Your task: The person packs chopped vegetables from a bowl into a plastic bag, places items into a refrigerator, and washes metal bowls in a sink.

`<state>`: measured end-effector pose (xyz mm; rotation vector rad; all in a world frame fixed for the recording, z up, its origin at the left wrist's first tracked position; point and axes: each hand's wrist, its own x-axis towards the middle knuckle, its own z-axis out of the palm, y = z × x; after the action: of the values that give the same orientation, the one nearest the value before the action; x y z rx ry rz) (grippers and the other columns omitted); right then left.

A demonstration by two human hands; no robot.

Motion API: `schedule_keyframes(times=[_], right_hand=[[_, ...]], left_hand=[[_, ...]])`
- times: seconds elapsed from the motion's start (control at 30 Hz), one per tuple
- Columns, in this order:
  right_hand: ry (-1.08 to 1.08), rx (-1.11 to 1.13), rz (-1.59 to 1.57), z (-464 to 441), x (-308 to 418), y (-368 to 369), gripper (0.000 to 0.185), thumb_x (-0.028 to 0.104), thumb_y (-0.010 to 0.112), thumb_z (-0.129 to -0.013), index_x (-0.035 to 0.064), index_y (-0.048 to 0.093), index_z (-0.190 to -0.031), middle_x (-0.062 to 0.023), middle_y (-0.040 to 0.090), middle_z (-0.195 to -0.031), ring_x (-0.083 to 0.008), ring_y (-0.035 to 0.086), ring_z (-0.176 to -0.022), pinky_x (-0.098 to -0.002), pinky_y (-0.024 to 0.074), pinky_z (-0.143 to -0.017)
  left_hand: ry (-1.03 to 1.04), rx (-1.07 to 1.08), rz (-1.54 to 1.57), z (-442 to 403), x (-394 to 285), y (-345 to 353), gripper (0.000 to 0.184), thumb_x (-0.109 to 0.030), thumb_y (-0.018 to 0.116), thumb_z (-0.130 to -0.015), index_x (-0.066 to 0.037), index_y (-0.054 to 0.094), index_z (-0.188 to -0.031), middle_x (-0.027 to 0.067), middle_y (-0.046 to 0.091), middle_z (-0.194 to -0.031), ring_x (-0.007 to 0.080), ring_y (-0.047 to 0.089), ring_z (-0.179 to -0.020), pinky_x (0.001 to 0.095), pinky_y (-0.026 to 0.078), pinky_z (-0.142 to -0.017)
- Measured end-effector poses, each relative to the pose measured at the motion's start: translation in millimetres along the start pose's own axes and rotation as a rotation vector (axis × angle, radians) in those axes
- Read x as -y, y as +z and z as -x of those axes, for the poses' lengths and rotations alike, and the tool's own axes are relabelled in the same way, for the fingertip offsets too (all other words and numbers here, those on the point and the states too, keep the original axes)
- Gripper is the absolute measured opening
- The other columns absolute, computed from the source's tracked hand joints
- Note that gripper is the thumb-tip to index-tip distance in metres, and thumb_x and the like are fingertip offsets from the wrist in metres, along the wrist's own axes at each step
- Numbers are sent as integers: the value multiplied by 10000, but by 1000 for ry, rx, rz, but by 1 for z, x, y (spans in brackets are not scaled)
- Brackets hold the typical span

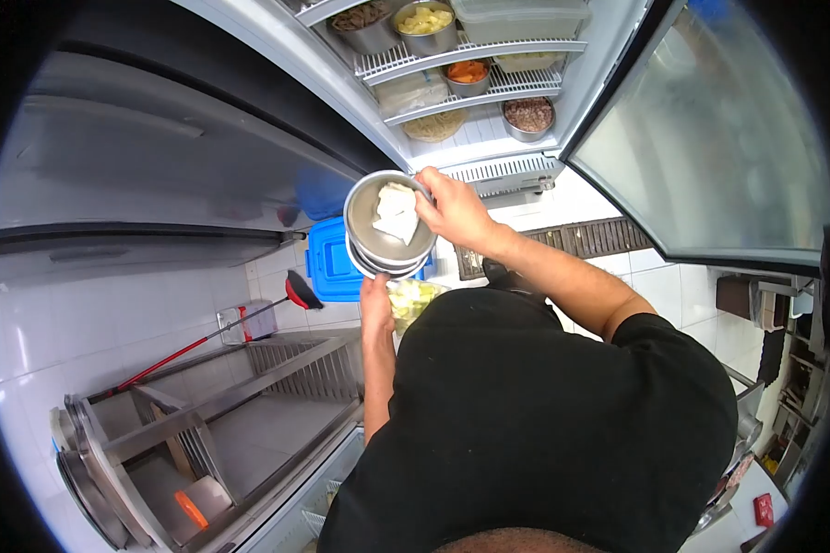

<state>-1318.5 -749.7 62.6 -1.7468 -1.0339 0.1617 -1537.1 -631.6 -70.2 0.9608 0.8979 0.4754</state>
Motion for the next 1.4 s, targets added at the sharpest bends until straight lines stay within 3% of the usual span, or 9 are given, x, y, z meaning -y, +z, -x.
schedule_keyframes(times=[0.17, 0.27, 0.4, 0.8, 1.0, 1.13, 1.17, 1.23, 1.4], right_hand=[[306, -70, -227, -16, -73, -16, 170, 163, 600, -923, 33, 506, -978, -156, 627, -832, -300, 687, -710, -431, 543, -618], [547, -175, -608, -20, -104, -35, 178, 130, 573, -941, 15, 466, -1024, -126, 585, -932, -230, 687, -724, -362, 607, -523], [696, -302, -562, -27, -161, -53, 261, 108, 573, -944, -10, 435, -1133, -164, 632, -1008, -202, 696, -722, -314, 622, -539], [499, -369, -736, -182, -226, 35, 263, 63, 578, -936, -55, 422, -1112, -228, 594, -1031, -294, 710, -747, -380, 651, -597], [613, -371, -913, -236, -226, 70, 150, 99, 559, -964, -47, 559, -931, -178, 663, -888, -288, 725, -776, -396, 649, -649], [539, 54, -732, -161, -298, 89, 170, 142, 569, -961, -19, 609, -922, -121, 665, -806, -237, 682, -682, -387, 634, -684], [598, -148, -679, -119, -277, 87, 185, 155, 579, -954, -23, 625, -933, -120, 666, -830, -218, 664, -712, -378, 626, -678], [766, 195, -472, -35, -334, 75, 172, 176, 598, -944, 12, 635, -909, -89, 636, -827, -201, 650, -769, -361, 608, -633], [1293, -541, -575, 267, -411, -55, 321, 316, 488, -1017, 41, 556, -1168, -131, 595, -1000, -281, 614, -892, -502, 594, -721]], left_hand=[[-6, -95, -4, -3, 6, -1, 307, -116, 562, -908, -9, 597, -1194, 98, 674, -1047, 220, 677, -873, 367, 560, -747], [-71, -58, 20, -6, 15, -21, 387, -106, 607, -928, -6, 581, -1301, 75, 662, -1205, 185, 637, -1032, 327, 512, -878], [23, -129, 21, 0, 13, -9, 309, -118, 557, -910, -5, 594, -1196, 98, 677, -1046, 208, 684, -863, 347, 562, -750], [-21, -124, 40, 13, 12, -7, 377, -106, 571, -946, 17, 568, -1302, 90, 649, -1215, 179, 610, -1073, 327, 480, -929], [26, -174, 12, 19, 18, -5, 380, -121, 580, -936, 11, 578, -1292, 91, 670, -1146, 184, 658, -959, 322, 532, -814], [-16, -205, 28, 21, 20, -6, 360, -119, 584, -926, 11, 589, -1262, 91, 671, -1111, 184, 659, -932, 327, 536, -794], [-23, -216, 38, 20, 22, -7, 354, -120, 584, -923, 11, 593, -1252, 90, 672, -1098, 184, 659, -921, 330, 537, -787], [-62, -206, 73, 16, 24, -11, 340, -97, 578, -931, 5, 594, -1255, 78, 672, -1136, 176, 636, -992, 322, 512, -852], [-110, -143, 76, 8, 23, -17, 331, -72, 580, -926, -8, 599, -1251, 70, 674, -1147, 180, 643, -991, 325, 513, -861]])
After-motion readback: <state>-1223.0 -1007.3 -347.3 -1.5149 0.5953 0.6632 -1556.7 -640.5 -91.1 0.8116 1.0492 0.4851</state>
